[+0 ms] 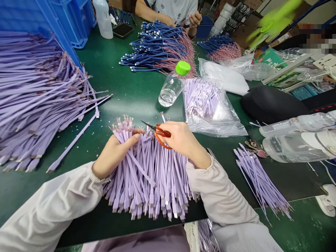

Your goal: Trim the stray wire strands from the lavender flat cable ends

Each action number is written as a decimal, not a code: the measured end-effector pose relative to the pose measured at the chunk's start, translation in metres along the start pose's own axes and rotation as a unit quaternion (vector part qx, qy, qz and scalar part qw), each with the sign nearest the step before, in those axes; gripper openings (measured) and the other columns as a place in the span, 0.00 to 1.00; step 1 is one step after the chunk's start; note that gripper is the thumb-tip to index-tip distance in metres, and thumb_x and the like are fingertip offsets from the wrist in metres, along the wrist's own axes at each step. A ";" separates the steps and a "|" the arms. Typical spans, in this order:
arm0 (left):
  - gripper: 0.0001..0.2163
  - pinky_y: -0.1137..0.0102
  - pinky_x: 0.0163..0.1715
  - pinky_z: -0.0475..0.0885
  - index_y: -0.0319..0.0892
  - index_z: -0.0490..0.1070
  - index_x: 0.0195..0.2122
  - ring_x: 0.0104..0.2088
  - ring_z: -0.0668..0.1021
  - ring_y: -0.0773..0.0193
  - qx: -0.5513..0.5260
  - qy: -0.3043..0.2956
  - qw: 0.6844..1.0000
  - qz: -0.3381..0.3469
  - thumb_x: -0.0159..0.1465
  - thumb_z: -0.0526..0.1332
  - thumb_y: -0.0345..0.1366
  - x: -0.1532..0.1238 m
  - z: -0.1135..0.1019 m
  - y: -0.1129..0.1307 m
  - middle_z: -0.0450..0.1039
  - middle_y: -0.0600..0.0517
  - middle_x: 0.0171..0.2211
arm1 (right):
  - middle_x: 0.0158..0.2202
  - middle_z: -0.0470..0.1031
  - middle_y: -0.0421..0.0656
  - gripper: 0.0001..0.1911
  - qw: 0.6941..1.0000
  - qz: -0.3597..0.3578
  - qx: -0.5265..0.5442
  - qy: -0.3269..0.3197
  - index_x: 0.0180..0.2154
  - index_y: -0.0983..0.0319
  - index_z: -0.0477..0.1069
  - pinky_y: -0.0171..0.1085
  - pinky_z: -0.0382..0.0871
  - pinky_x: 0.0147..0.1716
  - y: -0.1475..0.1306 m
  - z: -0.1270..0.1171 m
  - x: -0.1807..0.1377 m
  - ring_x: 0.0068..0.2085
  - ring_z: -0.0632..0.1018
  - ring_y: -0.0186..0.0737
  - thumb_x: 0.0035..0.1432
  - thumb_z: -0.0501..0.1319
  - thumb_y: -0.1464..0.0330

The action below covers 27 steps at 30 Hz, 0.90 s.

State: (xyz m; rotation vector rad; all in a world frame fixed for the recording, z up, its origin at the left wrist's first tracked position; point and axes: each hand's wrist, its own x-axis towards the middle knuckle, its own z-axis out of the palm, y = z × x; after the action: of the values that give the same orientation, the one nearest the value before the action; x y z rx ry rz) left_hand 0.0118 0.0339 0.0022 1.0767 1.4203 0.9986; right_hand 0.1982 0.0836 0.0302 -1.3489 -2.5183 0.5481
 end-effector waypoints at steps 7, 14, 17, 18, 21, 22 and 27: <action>0.23 0.59 0.47 0.68 0.39 0.76 0.42 0.40 0.77 0.51 -0.038 0.011 0.999 -0.032 0.48 0.66 0.47 0.002 -0.004 -0.001 0.78 0.48 0.34 | 0.30 0.65 0.40 0.09 0.973 -0.001 0.178 0.144 0.38 0.65 0.72 0.33 0.62 0.31 -0.006 0.016 0.002 0.29 0.67 0.32 0.55 0.58 0.72; 0.15 0.61 0.45 0.70 0.41 0.78 0.27 0.37 0.78 0.51 -0.014 0.038 0.999 0.012 0.52 0.65 0.50 0.001 -0.002 -0.005 0.79 0.48 0.29 | 0.27 0.62 0.38 0.12 0.956 -0.006 0.252 0.151 0.42 0.63 0.74 0.33 0.63 0.29 -0.013 0.034 0.000 0.28 0.65 0.32 0.55 0.57 0.72; 0.17 0.60 0.47 0.69 0.40 0.78 0.33 0.41 0.78 0.50 -0.048 0.023 0.999 0.002 0.54 0.64 0.49 0.000 -0.002 -0.008 0.79 0.47 0.33 | 0.28 0.61 0.38 0.14 0.951 -0.015 0.269 0.155 0.44 0.63 0.73 0.33 0.64 0.28 -0.013 0.037 0.000 0.28 0.65 0.32 0.55 0.57 0.72; 0.18 0.59 0.47 0.69 0.39 0.78 0.36 0.42 0.77 0.50 -0.058 0.023 0.998 -0.002 0.54 0.64 0.49 0.001 -0.001 -0.009 0.79 0.46 0.35 | 0.28 0.61 0.38 0.14 0.950 -0.019 0.270 0.158 0.44 0.63 0.74 0.34 0.64 0.29 -0.014 0.037 0.000 0.28 0.65 0.32 0.55 0.57 0.72; 0.20 0.58 0.50 0.67 0.38 0.76 0.41 0.47 0.75 0.48 -0.060 0.030 0.998 0.001 0.54 0.65 0.48 0.003 0.000 -0.013 0.78 0.45 0.42 | 0.28 0.60 0.38 0.15 0.950 -0.032 0.265 0.161 0.44 0.62 0.74 0.34 0.65 0.29 -0.014 0.037 0.000 0.27 0.65 0.31 0.55 0.57 0.73; 0.20 0.58 0.51 0.66 0.38 0.75 0.42 0.48 0.75 0.48 -0.056 0.030 0.998 0.006 0.54 0.65 0.48 0.004 0.000 -0.013 0.77 0.45 0.43 | 0.28 0.59 0.38 0.15 0.951 -0.038 0.263 0.161 0.45 0.61 0.74 0.33 0.65 0.29 -0.014 0.037 0.000 0.27 0.65 0.31 0.55 0.57 0.73; 0.22 0.57 0.54 0.64 0.38 0.74 0.44 0.50 0.74 0.48 -0.042 0.025 0.999 0.013 0.54 0.65 0.48 0.004 0.000 -0.013 0.77 0.45 0.45 | 0.28 0.60 0.38 0.15 0.947 -0.063 0.265 0.171 0.44 0.62 0.74 0.33 0.64 0.28 -0.013 0.038 0.000 0.27 0.65 0.31 0.54 0.57 0.74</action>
State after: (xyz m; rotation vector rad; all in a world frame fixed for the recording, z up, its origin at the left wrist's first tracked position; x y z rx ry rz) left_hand 0.0108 0.0350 -0.0110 1.0176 1.3954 1.1003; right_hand 0.1746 0.0689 0.0010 -0.9740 -1.9645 0.8105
